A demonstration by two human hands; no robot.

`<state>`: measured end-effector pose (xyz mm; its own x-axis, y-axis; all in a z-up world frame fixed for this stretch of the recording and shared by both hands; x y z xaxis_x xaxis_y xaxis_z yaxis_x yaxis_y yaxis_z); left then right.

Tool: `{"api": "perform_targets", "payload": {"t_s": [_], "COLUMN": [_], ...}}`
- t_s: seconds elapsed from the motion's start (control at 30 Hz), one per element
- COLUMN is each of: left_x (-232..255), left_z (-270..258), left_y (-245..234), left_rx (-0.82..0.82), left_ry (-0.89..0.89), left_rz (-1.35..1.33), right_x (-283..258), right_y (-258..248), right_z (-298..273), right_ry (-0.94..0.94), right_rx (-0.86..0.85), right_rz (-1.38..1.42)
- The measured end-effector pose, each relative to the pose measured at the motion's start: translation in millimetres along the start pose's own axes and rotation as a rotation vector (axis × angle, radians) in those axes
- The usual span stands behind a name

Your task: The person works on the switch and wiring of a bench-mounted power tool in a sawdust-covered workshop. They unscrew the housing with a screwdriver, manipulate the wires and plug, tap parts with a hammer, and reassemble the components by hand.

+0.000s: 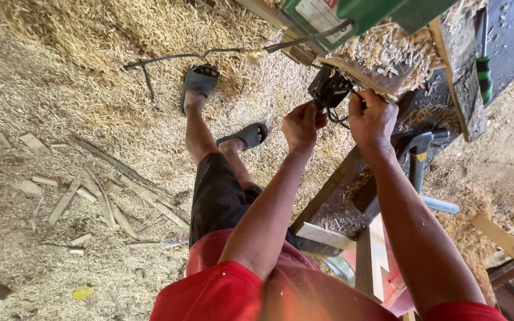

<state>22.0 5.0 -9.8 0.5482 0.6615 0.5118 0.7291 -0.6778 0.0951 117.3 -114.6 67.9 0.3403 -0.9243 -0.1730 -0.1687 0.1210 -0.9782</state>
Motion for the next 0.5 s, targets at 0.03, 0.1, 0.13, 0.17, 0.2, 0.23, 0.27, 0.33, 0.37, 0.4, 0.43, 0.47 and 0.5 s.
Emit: {"api": "perform_targets", "payload": {"t_s": [0.03, 0.1, 0.13, 0.17, 0.2, 0.23, 0.27, 0.33, 0.37, 0.4, 0.43, 0.47, 0.5], "left_x": [-2, -7, -6, -8, -10, -11, -11, -9, -6, -3, -2, -2, -4], "left_z": [2, 4, 6, 3, 1, 3, 6, 4, 2, 0, 1, 1, 0], "left_y": [1, 2, 2, 2, 1, 2, 3, 1, 0, -1, 1, 2, 1], "left_rx": [-0.002, -0.016, -0.016, -0.017, -0.018, -0.019, -0.024, -0.030, -0.031, -0.033, -0.036, -0.024, -0.007], "left_ry": [0.005, -0.035, -0.032, -0.039, -0.045, -0.041, -0.032, -0.029, -0.020, -0.011, -0.008, -0.028, -0.051], "left_rz": [0.000, -0.154, -0.152, -0.134, -0.116, -0.115, -0.163, -0.204, -0.142, -0.081, -0.081, -0.110, -0.137], "right_x": [0, 2, -2, -5, -7, -13, -19, -26, -27, -28, -27, -25, -23], "right_y": [1, 5, 7, 8, 9, 9, 8, 6, 5, 4, 2, 1, 0], "right_z": [0, 0, 3, 0, -2, -1, 1, -3, -6, -9, -6, -3, -3], "right_ry": [0.000, 0.034, 0.034, 0.084, 0.133, 0.134, 0.129, 0.131, 0.087, 0.043, 0.043, 0.085, 0.127], "right_rx": [0.005, 0.005, 0.007, 0.000, -0.007, -0.003, 0.040, 0.079, 0.107, 0.136, 0.140, 0.092, 0.037], "right_rz": [0.001, 0.055, 0.058, 0.017, -0.023, -0.022, -0.054, -0.086, -0.063, -0.039, -0.040, 0.036, 0.114]}}
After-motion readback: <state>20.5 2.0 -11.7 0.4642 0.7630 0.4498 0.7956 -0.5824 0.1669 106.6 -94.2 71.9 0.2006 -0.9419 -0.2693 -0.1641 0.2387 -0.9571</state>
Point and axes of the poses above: each hand's wrist, its own z-axis towards the middle knuckle, its own y-axis out of the palm, x = y × z, the point moved 2 cm from there along z, towards the middle knuckle, and after that the axes turned 4 degrees about x, right-handed, at the moved point
